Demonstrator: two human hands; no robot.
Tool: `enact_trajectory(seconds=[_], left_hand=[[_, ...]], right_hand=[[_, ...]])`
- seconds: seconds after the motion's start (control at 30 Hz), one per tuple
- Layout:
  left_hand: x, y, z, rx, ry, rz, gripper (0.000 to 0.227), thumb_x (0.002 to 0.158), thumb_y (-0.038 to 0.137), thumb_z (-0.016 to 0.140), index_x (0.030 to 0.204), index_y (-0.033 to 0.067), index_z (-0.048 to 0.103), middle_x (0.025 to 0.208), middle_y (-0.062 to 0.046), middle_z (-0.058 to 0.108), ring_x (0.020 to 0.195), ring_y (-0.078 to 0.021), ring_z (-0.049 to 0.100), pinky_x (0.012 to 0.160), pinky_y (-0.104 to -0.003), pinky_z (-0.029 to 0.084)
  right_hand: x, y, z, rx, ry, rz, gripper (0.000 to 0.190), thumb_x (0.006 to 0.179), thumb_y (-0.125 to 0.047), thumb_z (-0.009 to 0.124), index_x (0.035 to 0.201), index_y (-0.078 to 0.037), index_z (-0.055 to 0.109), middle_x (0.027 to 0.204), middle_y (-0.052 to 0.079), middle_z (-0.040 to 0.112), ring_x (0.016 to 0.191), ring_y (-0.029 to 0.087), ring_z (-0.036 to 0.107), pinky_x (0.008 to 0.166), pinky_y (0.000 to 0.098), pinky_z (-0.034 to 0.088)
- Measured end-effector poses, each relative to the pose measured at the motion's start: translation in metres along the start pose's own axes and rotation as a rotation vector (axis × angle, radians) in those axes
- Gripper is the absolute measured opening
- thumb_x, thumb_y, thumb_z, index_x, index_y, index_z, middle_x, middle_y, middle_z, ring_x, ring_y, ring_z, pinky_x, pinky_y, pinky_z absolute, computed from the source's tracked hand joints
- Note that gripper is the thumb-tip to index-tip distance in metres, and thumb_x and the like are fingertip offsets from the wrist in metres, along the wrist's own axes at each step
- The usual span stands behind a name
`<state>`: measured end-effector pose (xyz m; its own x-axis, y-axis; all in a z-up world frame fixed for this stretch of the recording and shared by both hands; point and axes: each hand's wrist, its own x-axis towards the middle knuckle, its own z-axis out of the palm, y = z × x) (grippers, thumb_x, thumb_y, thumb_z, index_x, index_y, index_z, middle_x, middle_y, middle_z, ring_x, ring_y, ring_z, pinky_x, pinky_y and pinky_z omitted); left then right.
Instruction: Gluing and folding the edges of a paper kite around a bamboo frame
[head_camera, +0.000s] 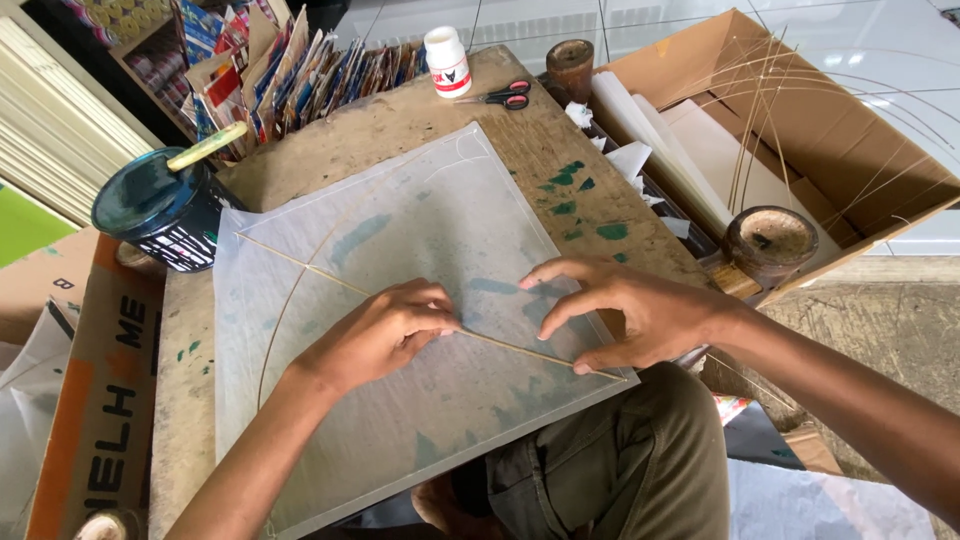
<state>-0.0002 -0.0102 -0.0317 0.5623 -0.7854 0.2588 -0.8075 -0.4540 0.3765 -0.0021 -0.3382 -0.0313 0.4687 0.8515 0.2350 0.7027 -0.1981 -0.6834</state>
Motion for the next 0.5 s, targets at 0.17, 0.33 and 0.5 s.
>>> enact_trajectory(seconds=[0.17,0.33,0.5], left_hand=[[0.000,-0.003,0.002,-0.008,-0.003,0.002,0.021,0.089,-0.008,0.066,0.091,0.0086,0.078,0.087,-0.004,0.071,0.083,-0.0272,0.069,0.075,-0.038,0.055],[-0.002,-0.008,0.006,-0.003,-0.005,-0.008,0.023,0.088,-0.007,0.066,0.094,0.0098,0.080,0.088,-0.004,0.072,0.082,-0.0267,0.069,0.076,-0.039,0.055],[-0.003,-0.008,0.005,-0.004,-0.006,-0.014,0.022,0.089,-0.006,0.066,0.095,0.0103,0.079,0.089,-0.003,0.072,0.083,-0.0270,0.068,0.075,-0.038,0.055]], right_hand=[[0.002,0.011,0.003,-0.001,-0.039,-0.062,0.020,0.083,-0.014,0.080,0.103,-0.012,0.080,0.111,0.010,0.069,0.115,0.035,0.063,0.100,0.0585,0.039],[0.000,0.010,0.000,0.101,-0.065,-0.024,0.020,0.083,-0.008,0.078,0.102,-0.013,0.081,0.096,0.007,0.079,0.096,0.029,0.071,0.092,0.0509,0.049],[-0.001,0.009,-0.001,0.120,-0.076,-0.044,0.020,0.085,-0.011,0.077,0.104,-0.013,0.081,0.094,0.006,0.080,0.096,0.028,0.071,0.088,0.0487,0.051]])
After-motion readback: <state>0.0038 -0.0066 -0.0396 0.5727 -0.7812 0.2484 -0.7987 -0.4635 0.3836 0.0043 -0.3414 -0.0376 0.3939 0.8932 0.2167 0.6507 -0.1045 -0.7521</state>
